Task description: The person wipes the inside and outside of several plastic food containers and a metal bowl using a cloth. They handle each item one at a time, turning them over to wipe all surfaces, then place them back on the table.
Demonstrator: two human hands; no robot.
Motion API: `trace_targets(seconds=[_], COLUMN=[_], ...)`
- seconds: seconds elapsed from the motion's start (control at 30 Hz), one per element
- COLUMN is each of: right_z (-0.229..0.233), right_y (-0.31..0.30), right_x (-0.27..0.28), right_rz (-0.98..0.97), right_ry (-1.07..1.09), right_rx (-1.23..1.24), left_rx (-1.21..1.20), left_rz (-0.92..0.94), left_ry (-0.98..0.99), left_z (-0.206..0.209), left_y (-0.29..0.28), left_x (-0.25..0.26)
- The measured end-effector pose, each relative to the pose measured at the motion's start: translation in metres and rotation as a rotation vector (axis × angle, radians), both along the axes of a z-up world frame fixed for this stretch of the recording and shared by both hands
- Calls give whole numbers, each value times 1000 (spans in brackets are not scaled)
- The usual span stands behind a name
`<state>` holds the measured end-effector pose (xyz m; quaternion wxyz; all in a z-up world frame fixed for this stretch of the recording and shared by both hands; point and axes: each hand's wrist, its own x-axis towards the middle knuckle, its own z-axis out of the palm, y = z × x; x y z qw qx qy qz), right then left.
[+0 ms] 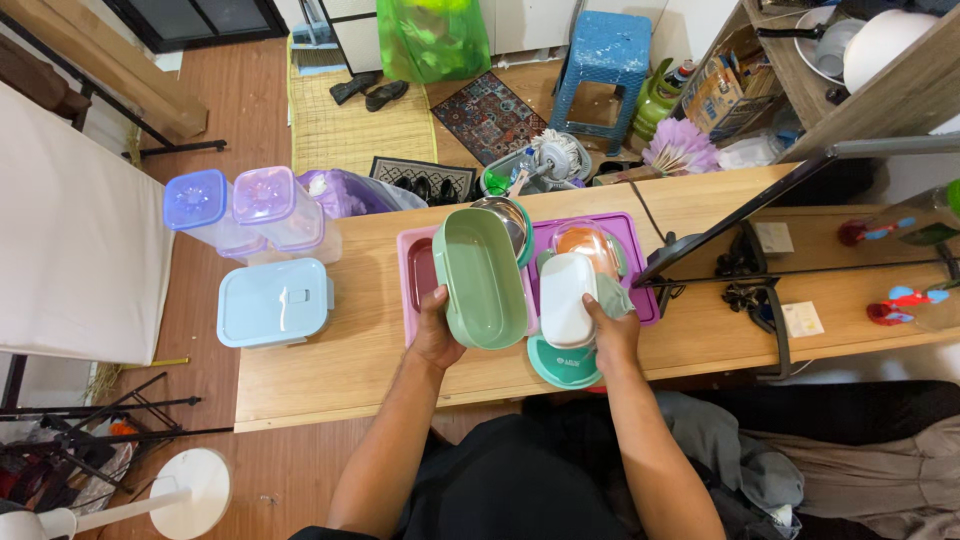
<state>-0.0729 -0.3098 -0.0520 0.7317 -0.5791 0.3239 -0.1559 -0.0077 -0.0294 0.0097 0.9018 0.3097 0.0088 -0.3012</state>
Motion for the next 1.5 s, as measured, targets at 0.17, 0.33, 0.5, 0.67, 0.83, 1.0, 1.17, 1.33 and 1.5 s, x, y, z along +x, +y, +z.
trace_targets(seconds=[0.17,0.33,0.5,0.67,0.83,1.0,1.17,1.33,1.5], right_z=[9,12,30,80,149,200,214,207,199], right_y=[-7,-11,-7,17,52,86,98,99,97], right_x=[2,5,0,-7,-9,-5,12,11,-10], right_rz=[11,-20,-100,-174,-27,479,709,822,1229], right_ry=[138,214,37,-158,-577,-569,-487,-455,-55], right_rx=[-354,-585,-850,-941,-990,-1264,-1438,-1539,-1163], left_rx=[-39,-47,-31,-56,-88,-34,141,133,231], left_rz=[-7,-1,27,20,-42,-113,-115,-112,22], left_ry=[-11,-3,-3,-8,31,-21,-174,-94,-368], left_z=[0,2,5,10,9,-1,-5,0,20], left_y=[-1,1,2,1,-8,-22,-21,-20,-11], left_x=[-4,-7,-8,-9,-9,-12,-15,-11,1])
